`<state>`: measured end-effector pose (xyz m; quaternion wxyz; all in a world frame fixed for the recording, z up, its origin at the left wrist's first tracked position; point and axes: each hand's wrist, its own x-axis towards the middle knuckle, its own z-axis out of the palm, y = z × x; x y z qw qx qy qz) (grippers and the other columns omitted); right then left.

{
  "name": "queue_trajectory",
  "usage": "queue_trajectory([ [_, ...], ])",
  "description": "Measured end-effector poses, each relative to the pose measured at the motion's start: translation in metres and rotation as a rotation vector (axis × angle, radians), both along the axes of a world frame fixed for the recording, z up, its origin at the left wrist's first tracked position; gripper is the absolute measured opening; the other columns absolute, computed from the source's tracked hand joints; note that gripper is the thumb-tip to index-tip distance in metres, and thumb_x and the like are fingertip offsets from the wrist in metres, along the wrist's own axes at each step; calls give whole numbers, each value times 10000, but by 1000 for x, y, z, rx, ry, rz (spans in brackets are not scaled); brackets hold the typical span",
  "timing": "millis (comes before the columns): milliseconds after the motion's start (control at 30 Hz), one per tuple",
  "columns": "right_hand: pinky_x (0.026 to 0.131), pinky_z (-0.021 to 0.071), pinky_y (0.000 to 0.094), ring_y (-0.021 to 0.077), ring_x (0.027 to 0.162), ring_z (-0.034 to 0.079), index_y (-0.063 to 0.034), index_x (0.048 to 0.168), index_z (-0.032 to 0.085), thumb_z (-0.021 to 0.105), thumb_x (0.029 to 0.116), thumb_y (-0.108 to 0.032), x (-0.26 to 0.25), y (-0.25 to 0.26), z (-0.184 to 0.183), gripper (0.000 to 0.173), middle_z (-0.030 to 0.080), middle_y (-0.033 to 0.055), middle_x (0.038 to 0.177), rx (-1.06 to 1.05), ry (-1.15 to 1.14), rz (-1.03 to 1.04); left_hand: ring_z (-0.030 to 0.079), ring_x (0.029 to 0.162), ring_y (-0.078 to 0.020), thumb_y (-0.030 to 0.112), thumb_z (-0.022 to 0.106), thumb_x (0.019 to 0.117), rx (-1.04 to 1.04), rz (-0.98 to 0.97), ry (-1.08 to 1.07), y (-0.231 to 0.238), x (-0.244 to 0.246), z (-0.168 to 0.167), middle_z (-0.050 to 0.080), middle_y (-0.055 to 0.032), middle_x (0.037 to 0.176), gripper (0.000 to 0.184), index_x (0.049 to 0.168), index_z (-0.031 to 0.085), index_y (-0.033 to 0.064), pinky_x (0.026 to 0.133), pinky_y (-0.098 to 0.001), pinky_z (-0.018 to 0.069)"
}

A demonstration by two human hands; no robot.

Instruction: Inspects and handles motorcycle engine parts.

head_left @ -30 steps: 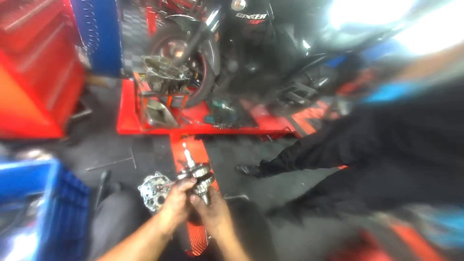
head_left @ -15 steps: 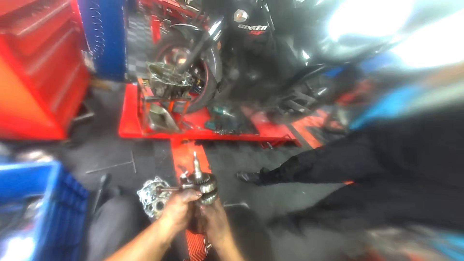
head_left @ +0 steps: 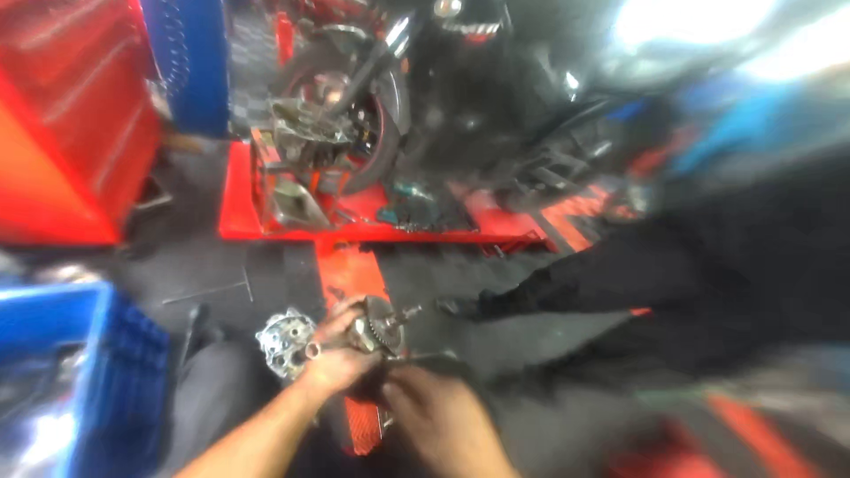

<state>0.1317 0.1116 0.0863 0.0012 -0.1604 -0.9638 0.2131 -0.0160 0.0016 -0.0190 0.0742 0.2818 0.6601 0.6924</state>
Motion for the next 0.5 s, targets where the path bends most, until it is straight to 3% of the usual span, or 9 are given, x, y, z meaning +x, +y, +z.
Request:
queue_trajectory([
  [100, 543, 570, 399, 101, 608, 650, -185, 1330, 685, 571, 995, -439, 5, -8, 15, 435, 708, -52, 757, -31, 150, 82, 575, 1314, -170, 271, 931, 626, -47, -6, 107, 1, 4, -3, 605, -32, 1433, 490, 1065, 770, 125, 1077, -408, 523],
  [233, 628, 575, 486, 185, 693, 691, -273, 1494, 540, 556, 980, -432, 0, -15, 19, 537, 726, -13, 812, -80, -83, 68, 555, 1337, -216, 255, 856, 707, 19, -33, 195, 5, 11, -9, 604, -44, 1432, 380, 1052, 764, 126, 1089, -449, 508],
  [400, 699, 578, 456, 168, 725, 676, -262, 1550, 455, 561, 995, -441, 3, -7, 20, 592, 717, -5, 835, -289, -173, 103, 552, 1336, -237, 317, 870, 738, 49, -37, 299, 0, 12, -13, 600, -27, 1435, 350, 1038, 759, 174, 1076, -475, 516],
  [500, 677, 583, 396, 138, 697, 654, -211, 1610, 341, 600, 1002, -397, 7, -3, 15, 687, 698, -12, 829, -468, -150, 165, 531, 1353, -246, 329, 868, 737, 51, -43, 317, -1, 10, -11, 592, -18, 1442, 351, 1038, 756, 187, 1092, -493, 495],
])
